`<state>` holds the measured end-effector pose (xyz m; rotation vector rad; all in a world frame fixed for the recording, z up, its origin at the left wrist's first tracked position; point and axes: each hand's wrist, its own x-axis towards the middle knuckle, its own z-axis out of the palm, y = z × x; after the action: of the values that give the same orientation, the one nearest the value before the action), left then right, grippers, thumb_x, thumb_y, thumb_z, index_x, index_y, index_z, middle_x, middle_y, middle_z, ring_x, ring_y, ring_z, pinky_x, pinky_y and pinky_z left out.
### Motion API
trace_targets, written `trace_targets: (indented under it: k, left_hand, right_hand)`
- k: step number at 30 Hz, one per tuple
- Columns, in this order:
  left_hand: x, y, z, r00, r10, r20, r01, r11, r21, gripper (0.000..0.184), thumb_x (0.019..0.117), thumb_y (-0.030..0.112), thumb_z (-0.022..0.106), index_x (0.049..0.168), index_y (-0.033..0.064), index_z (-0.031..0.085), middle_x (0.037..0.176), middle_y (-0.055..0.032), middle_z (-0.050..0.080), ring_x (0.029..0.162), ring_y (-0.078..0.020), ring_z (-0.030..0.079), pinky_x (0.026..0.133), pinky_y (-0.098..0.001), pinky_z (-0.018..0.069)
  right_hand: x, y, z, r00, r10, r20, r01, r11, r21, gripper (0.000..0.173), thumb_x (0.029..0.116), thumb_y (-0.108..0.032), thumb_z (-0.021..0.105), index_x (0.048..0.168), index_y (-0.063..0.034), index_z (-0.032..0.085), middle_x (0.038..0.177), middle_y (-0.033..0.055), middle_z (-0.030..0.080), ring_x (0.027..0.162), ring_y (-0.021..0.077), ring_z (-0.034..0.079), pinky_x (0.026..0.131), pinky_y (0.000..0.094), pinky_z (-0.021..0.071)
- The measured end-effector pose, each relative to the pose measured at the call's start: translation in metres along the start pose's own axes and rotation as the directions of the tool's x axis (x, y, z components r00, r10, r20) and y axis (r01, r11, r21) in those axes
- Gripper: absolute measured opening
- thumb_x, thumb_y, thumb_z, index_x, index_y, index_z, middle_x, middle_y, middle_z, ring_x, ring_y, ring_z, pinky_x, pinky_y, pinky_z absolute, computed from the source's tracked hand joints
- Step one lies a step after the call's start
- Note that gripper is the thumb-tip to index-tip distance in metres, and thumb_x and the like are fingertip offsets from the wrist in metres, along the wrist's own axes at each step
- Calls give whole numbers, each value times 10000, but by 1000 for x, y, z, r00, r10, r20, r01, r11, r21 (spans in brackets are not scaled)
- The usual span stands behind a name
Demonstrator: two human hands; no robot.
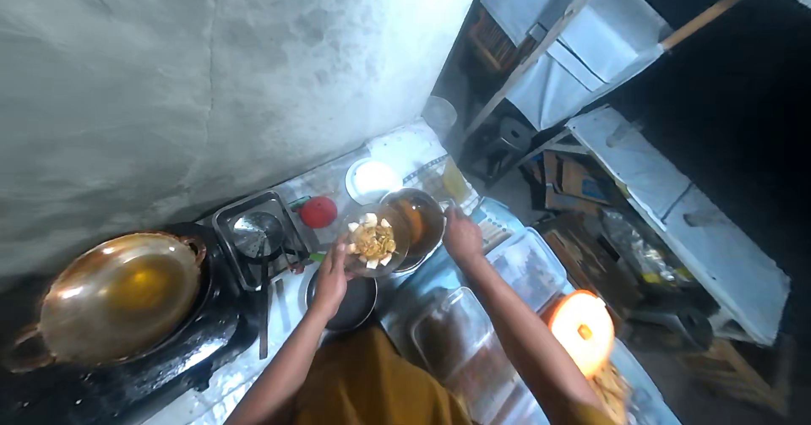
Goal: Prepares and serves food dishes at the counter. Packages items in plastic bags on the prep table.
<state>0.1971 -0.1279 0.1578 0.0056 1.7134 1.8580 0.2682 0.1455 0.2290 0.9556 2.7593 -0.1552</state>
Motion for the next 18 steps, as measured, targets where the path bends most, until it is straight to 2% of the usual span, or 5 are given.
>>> trace_targets:
  k: [4, 7, 10, 15, 18]
  left_hand:
    - [-20, -18, -24, 1000, -4, -27, 5, 1000, 7, 512, 1128, 391, 275, 1540, 133, 434, 1291, -146, 666, 1026, -271, 726, 785, -454, 642]
    - [-46, -28, -44, 996, -26, -82, 29, 999, 32, 524, 1125, 392, 266, 1542, 123, 433, 1247, -140, 685, 972, -256, 732, 750, -433, 639]
    - [-73, -41, -65, 989, -55, -134, 58, 998, 17, 536, 1123, 404, 257, 1547, 120, 420, 1234, -147, 691, 974, -267, 737, 758, -448, 646]
    - [-101, -55, -83, 966, -84, -246, 87, 996, -1, 524, 1122, 391, 260, 1539, 121, 428, 1192, -142, 712, 940, -253, 752, 722, -433, 654]
    - [-103, -57, -85, 963, -62, -263, 53, 998, -41, 538, 1120, 408, 270, 1544, 112, 419, 1195, -151, 708, 954, -261, 747, 733, -448, 653]
  right_hand:
    - [33, -6, 36, 984, -63, 167, 85, 988, -128, 416, 1031, 10, 456, 1444, 40, 491, 1436, 273, 528, 1240, 471, 591, 947, 588, 537]
    - [37, -9, 47, 969, -31, 245, 76, 981, -178, 461, 1023, 20, 456, 1485, 25, 457, 1466, 284, 497, 1230, 482, 591, 940, 591, 542]
    - [22, -15, 45, 950, 56, 308, 1, 983, -182, 459, 1023, -19, 434, 1477, 55, 444, 1393, 315, 552, 1133, 481, 653, 896, 600, 553]
    - [3, -33, 44, 907, 89, 411, -70, 996, -61, 555, 931, -192, 629, 1413, 49, 494, 1334, 279, 602, 1180, 438, 643, 927, 604, 544]
    - [5, -48, 49, 891, 64, 449, -107, 992, 70, 504, 923, -273, 637, 1329, 17, 566, 1275, 243, 651, 1173, 409, 655, 931, 609, 539]
